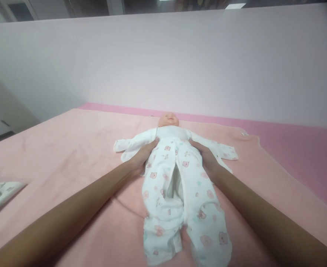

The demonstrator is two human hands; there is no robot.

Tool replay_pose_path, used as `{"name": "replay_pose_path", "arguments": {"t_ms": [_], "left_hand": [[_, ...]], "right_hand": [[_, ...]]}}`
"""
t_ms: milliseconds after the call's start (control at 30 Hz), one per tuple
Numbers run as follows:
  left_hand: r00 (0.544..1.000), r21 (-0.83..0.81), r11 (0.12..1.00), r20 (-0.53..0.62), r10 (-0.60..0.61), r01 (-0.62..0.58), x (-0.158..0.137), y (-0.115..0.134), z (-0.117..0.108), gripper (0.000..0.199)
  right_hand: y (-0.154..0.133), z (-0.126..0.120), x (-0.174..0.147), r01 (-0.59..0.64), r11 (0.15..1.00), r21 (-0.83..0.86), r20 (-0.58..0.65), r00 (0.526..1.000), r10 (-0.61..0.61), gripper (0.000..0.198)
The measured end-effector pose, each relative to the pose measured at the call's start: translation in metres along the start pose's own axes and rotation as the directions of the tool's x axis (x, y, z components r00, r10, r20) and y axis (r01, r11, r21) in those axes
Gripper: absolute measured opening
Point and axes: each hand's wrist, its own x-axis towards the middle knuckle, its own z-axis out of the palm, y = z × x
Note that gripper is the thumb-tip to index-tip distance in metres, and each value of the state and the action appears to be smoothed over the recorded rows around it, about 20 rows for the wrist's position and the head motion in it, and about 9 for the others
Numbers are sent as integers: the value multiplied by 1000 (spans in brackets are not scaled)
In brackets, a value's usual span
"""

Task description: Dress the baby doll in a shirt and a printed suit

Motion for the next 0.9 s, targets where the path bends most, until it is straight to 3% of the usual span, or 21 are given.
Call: {"name": "replay_pose_path", "arguments": {"t_ms": [233,367,467,533,633,800,833,900], "left_hand": [[995,-80,994,74,-67,73,2,-2,-2,57],[994,-6,1000,105,-30,31,2,0,-4,56],[997,126,992,73,22,-31,4,2,-10,56],[998,281,958,15,58,-59,5,3,-16,58],[990,510,852,-11,143,-117,4,2,-23,61],[974,649,739,10,228,-179,-4,-1,-21,62],[976,649,741,9,216,-170,-4,-1,-21,61],[984,601,787,-9,180,-138,-3,-3,-24,57]], "right_hand": [[-4,8,-6,18,1000,-22,2,1000,-18,39],[-4,9,-8,54,997,-56,18,998,-53,37],[-7,5,-9,120,976,-184,28,993,-116,35],[-10,0,-10,126,933,-338,12,992,-129,35],[-13,-9,-11,127,798,-589,-2,987,-159,39],[-12,-18,-13,145,543,-827,-15,960,-280,55],[-12,-17,-13,134,544,-828,-25,962,-273,56],[-12,-15,-14,132,635,-761,-15,975,-221,51]]}}
